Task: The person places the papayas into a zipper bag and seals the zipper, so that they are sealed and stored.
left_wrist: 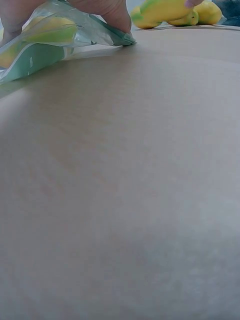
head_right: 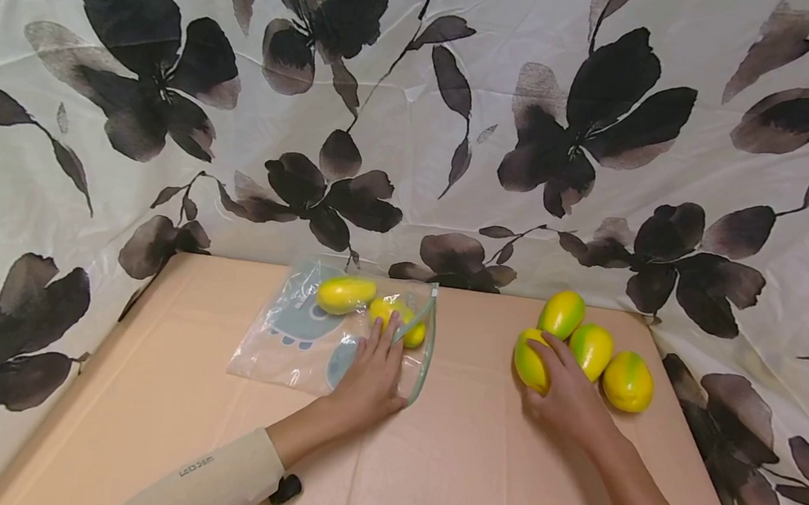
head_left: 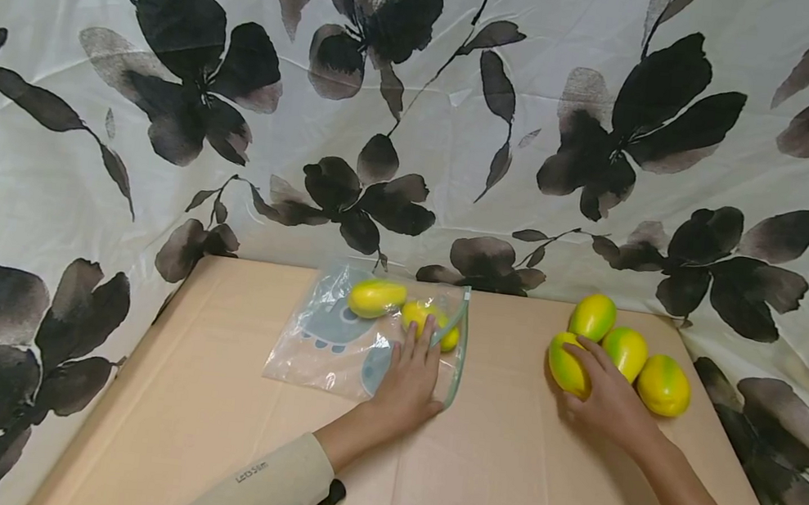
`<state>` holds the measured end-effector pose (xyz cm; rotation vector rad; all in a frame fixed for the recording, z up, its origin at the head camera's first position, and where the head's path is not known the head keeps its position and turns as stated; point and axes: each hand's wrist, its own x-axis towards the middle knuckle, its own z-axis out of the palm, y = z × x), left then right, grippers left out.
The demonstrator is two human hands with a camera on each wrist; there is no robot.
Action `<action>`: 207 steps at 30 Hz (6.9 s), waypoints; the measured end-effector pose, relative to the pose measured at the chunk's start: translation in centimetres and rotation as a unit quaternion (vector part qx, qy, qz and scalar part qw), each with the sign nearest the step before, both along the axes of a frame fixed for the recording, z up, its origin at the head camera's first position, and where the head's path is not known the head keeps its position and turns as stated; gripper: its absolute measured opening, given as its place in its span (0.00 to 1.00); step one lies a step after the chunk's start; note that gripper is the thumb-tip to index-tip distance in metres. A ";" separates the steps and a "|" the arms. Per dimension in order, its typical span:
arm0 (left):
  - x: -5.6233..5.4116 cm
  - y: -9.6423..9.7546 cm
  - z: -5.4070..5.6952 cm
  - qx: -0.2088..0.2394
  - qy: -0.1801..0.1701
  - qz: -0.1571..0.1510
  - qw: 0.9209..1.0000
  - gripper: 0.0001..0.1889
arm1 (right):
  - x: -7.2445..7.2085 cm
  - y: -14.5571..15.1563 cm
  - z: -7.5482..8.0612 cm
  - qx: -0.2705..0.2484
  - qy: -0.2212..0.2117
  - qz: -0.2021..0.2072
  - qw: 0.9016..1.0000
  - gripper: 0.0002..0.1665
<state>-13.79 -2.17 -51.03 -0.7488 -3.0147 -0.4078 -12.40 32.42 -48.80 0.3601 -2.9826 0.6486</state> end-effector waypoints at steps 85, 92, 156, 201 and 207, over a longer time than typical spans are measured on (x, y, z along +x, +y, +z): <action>-0.2 -0.3 -0.3 -0.019 0.016 0.001 1.000 0.60 | -8.9 -12.8 -0.9 -0.124 -0.069 0.131 0.981 0.34; -0.3 -0.3 -0.3 -0.021 0.024 0.003 0.999 0.61 | -9.3 -13.8 -1.1 -0.153 -0.084 0.120 0.977 0.30; -0.4 0.3 -0.7 -0.013 0.012 0.002 1.000 0.62 | -10.7 4.0 3.8 -0.017 -0.151 -0.131 0.980 0.65; -0.5 -0.1 -0.5 -0.009 0.034 -0.005 0.999 0.63 | -11.0 1.3 1.5 -0.022 -0.059 -0.051 0.997 0.55; -0.7 -0.1 -0.7 -0.014 0.037 -0.003 0.999 0.64 | -9.5 0.0 2.5 -0.045 -0.055 -0.021 0.997 0.55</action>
